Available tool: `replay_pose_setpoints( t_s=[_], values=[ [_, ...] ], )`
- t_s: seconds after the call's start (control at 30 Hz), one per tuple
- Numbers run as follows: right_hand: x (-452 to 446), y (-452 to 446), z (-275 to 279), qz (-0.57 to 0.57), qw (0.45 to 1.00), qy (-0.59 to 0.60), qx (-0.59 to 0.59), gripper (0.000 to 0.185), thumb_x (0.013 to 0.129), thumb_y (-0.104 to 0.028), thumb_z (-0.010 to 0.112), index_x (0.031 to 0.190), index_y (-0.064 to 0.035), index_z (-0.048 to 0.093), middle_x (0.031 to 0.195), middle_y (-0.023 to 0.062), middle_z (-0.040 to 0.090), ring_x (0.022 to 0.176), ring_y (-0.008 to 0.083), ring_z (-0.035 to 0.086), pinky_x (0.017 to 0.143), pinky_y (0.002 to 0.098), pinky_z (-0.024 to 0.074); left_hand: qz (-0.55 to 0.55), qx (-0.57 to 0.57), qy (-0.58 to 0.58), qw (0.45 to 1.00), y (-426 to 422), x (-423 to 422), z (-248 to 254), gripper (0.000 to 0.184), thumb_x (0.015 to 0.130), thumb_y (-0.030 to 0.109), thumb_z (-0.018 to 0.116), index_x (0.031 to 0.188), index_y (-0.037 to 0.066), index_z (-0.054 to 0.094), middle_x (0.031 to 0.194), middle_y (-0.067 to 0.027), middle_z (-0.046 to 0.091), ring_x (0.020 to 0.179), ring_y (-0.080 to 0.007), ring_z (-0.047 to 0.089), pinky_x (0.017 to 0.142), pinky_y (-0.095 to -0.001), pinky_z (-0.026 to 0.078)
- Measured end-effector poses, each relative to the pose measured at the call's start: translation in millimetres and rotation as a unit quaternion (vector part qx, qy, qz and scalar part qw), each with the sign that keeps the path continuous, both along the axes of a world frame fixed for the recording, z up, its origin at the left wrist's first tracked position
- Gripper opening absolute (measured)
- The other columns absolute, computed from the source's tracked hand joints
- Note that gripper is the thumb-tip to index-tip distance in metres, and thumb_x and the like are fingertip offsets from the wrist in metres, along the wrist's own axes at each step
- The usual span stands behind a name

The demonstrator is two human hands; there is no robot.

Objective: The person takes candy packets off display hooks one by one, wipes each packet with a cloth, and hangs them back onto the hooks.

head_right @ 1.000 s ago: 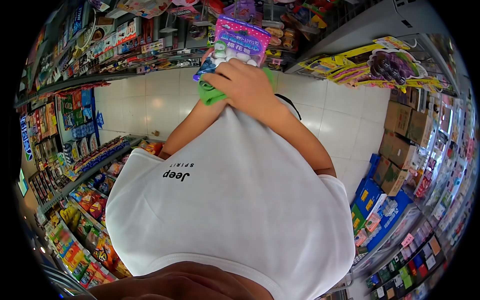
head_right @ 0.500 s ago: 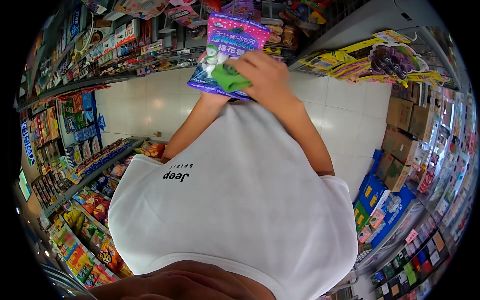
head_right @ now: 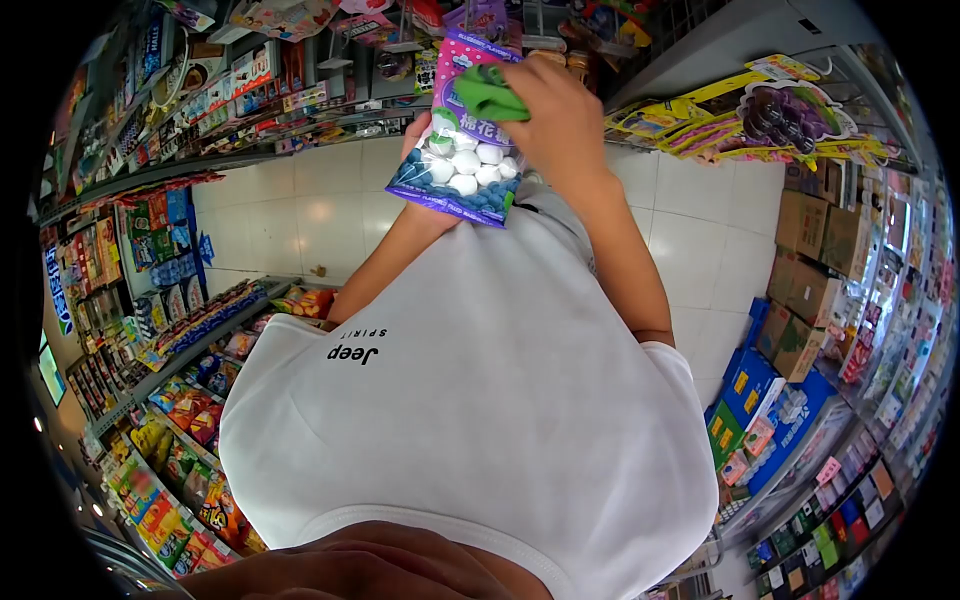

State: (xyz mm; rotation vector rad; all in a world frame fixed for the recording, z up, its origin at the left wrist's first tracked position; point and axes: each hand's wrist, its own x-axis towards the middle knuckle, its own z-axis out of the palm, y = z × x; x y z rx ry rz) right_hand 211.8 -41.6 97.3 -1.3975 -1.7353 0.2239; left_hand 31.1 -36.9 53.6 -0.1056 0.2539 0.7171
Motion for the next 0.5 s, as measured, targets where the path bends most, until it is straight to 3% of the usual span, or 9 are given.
replay_pose_setpoints(
  t_s=[0.1, 0.23, 0.27, 0.37, 0.5],
  values=[
    [-24.9, -12.3, 19.9, 0.114, 0.993, -0.016, 0.007, 0.042, 0.068, -0.008, 0.081, 0.108, -0.0049, 0.068, 0.097, 0.0105, 0.065, 0.088, 0.0331, 0.065, 0.074, 0.0378, 0.0537, 0.031, 0.021, -0.063, 0.997, -1.8, -1.3, -16.7, 0.059, 0.097, 0.048, 0.041, 0.138, 0.009, 0.057, 0.135, -0.0147, 0.063, 0.123, -0.0330, 0.062, 0.110, -0.0503, 0.045],
    [-2.5, 13.2, 9.0, 0.002, 1.000, 0.006, -0.003, 0.042, 0.070, -0.007, 0.080, 0.111, -0.0043, 0.068, 0.102, 0.0112, 0.065, 0.091, 0.0339, 0.066, 0.076, 0.0382, 0.0543, -0.007, 0.012, 0.070, 0.997, -4.5, 1.3, 11.0, 0.058, 0.098, 0.050, 0.044, 0.138, 0.009, 0.055, 0.136, -0.0159, 0.061, 0.122, -0.0326, 0.062, 0.108, -0.0502, 0.048],
    [4.7, 21.5, 7.0, -0.041, 0.999, -0.004, 0.007, 0.042, 0.071, -0.007, 0.079, 0.111, -0.0049, 0.069, 0.104, 0.0113, 0.066, 0.092, 0.0338, 0.067, 0.077, 0.0381, 0.0542, -0.024, -0.006, 0.032, 0.999, -3.6, -2.9, 7.9, 0.059, 0.096, 0.050, 0.045, 0.138, 0.009, 0.055, 0.136, -0.0164, 0.062, 0.123, -0.0340, 0.062, 0.109, -0.0506, 0.047],
    [-0.7, 19.2, 0.4, -0.010, 1.000, -0.006, 0.022, 0.042, 0.072, -0.019, 0.081, 0.112, -0.0138, 0.071, 0.098, 0.0036, 0.066, 0.087, 0.0282, 0.068, 0.067, 0.0378, 0.0551, -0.041, 0.014, -0.006, 0.999, -1.5, -5.7, -8.9, 0.060, 0.096, 0.049, 0.046, 0.140, 0.009, 0.054, 0.137, -0.0169, 0.061, 0.126, -0.0355, 0.060, 0.111, -0.0521, 0.045],
    [-7.5, 10.5, 8.7, 0.017, 0.999, -0.045, 0.025, 0.044, 0.071, -0.018, 0.081, 0.114, -0.0170, 0.072, 0.099, 0.0031, 0.067, 0.090, 0.0275, 0.068, 0.071, 0.0382, 0.0564, -0.023, 0.012, 0.037, 0.999, -5.2, -2.2, 1.9, 0.061, 0.096, 0.049, 0.046, 0.139, 0.006, 0.054, 0.136, -0.0186, 0.062, 0.125, -0.0363, 0.060, 0.113, -0.0517, 0.044]
  ],
)
